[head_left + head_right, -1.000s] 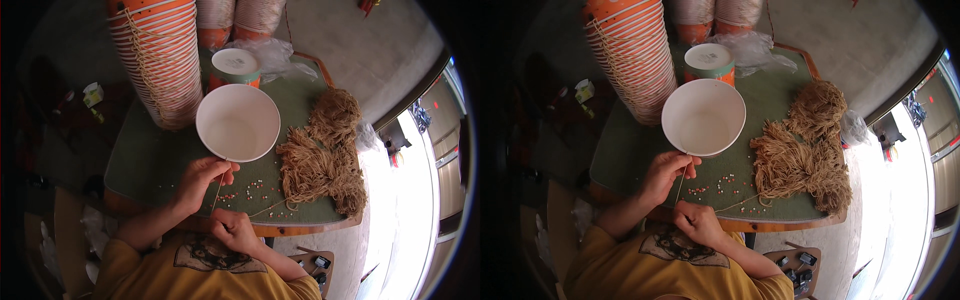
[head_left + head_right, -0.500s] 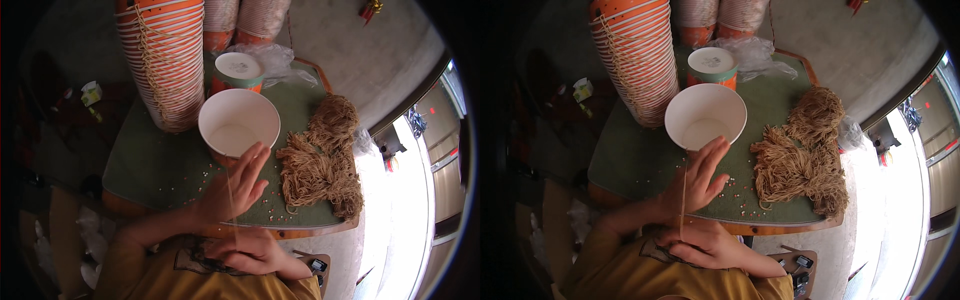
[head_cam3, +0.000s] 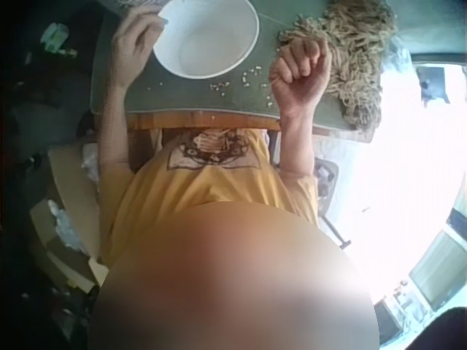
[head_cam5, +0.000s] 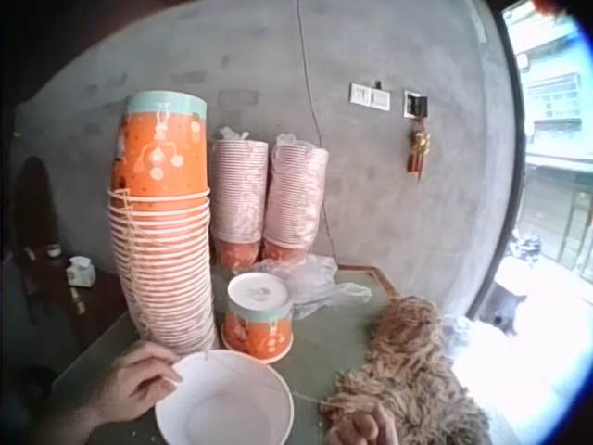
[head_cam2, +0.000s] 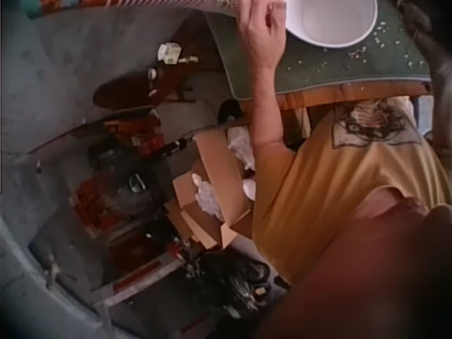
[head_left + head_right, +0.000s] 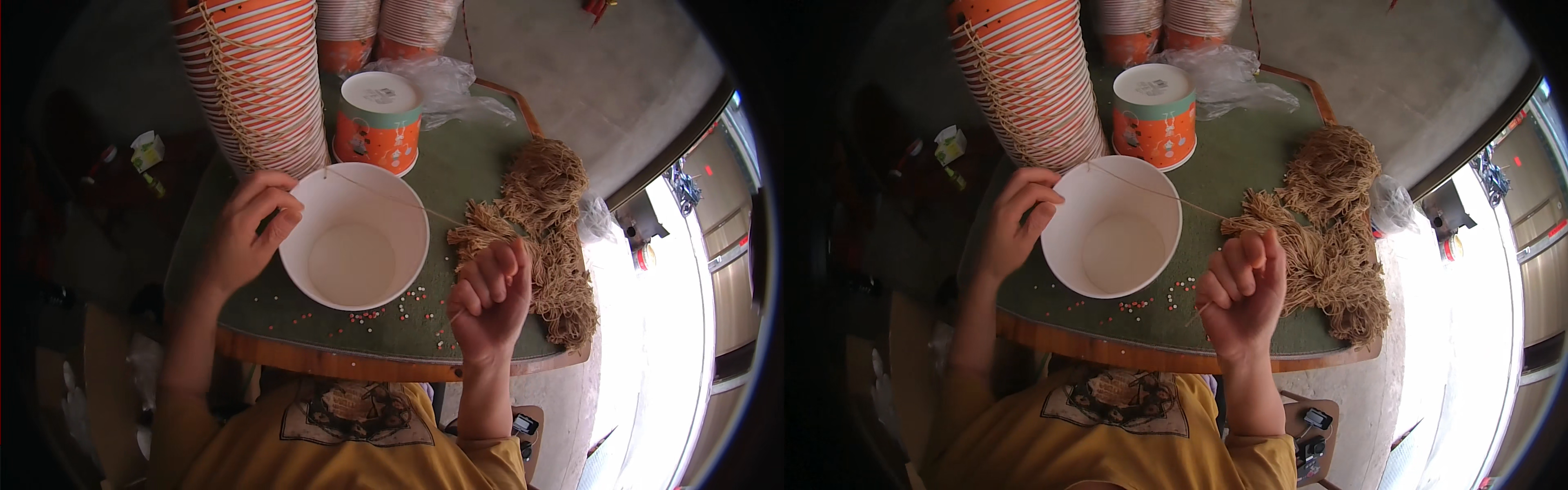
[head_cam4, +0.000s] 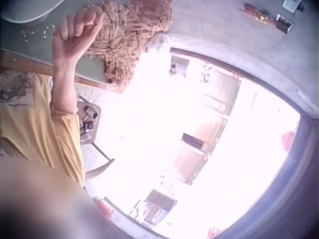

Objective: Assembling decorative paper bowls by threading small beads onto strings and attaching them to the bowls.

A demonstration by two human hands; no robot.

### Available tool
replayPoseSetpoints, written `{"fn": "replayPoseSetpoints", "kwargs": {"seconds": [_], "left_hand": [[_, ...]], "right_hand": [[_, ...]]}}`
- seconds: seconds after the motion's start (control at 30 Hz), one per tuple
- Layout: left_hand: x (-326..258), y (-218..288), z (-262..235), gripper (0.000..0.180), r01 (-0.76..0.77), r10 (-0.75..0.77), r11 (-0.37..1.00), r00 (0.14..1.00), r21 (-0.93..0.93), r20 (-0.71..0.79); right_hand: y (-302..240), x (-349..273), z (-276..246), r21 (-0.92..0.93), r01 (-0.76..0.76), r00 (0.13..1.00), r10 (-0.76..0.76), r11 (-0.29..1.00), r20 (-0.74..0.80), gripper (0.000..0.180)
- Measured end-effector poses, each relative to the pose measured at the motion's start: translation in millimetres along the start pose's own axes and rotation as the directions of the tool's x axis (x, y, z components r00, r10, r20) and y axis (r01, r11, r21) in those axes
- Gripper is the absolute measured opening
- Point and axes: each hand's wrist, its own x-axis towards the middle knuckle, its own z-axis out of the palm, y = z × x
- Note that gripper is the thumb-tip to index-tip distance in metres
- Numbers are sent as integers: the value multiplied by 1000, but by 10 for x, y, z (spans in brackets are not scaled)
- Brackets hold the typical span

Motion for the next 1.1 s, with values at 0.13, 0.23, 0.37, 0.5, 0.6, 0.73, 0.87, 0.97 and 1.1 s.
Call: {"fn": "replayPoseSetpoints", "kwargs": {"seconds": [0.13, 0.23, 0.37, 0.5, 0.6, 0.73, 0.87, 0.97, 1.1], "left_hand": [[-443, 494, 135, 26, -66, 103, 984, 970, 167, -219], [-590, 996, 303, 35, -45, 53, 988, 998, -148, 47], [-544, 1178, 564, 19, 224, -132, 928, 945, -297, 300], [-632, 1107, 717, 11, 280, -147, 880, 928, -383, 341], [-670, 1059, 725, 10, 285, -146, 867, 929, -409, 339], [-673, 982, 623, 10, 282, -142, 911, 900, -301, 413], [-637, 962, 588, 11, 234, -124, 948, 897, -218, 424], [-612, 947, 523, 12, 239, -144, 954, 896, -183, 421], [-562, 993, 351, 20, 37, -20, 996, 977, -81, 211]], "right_hand": [[142, 32, -48, 46, -37, 998, 39, 998, -50, 38], [257, 15, -27, 31, -52, 998, 53, 998, -44, 38], [390, -94, 25, -65, -36, 999, 34, 997, -31, 40], [380, -185, -94, -344, 59, 998, -51, 937, 32, 33], [278, -281, -393, -983, 183, 907, -382, -23, 178, 16], [236, -497, -207, -876, 167, 962, -120, -453, 245, 48], [337, -526, -291, -806, 361, 932, 162, -468, 324, 38], [346, -532, -334, -778, 360, 928, 115, -515, 354, 25], [370, -551, -339, -818, 325, 923, -31, -475, 384, 17]]}}
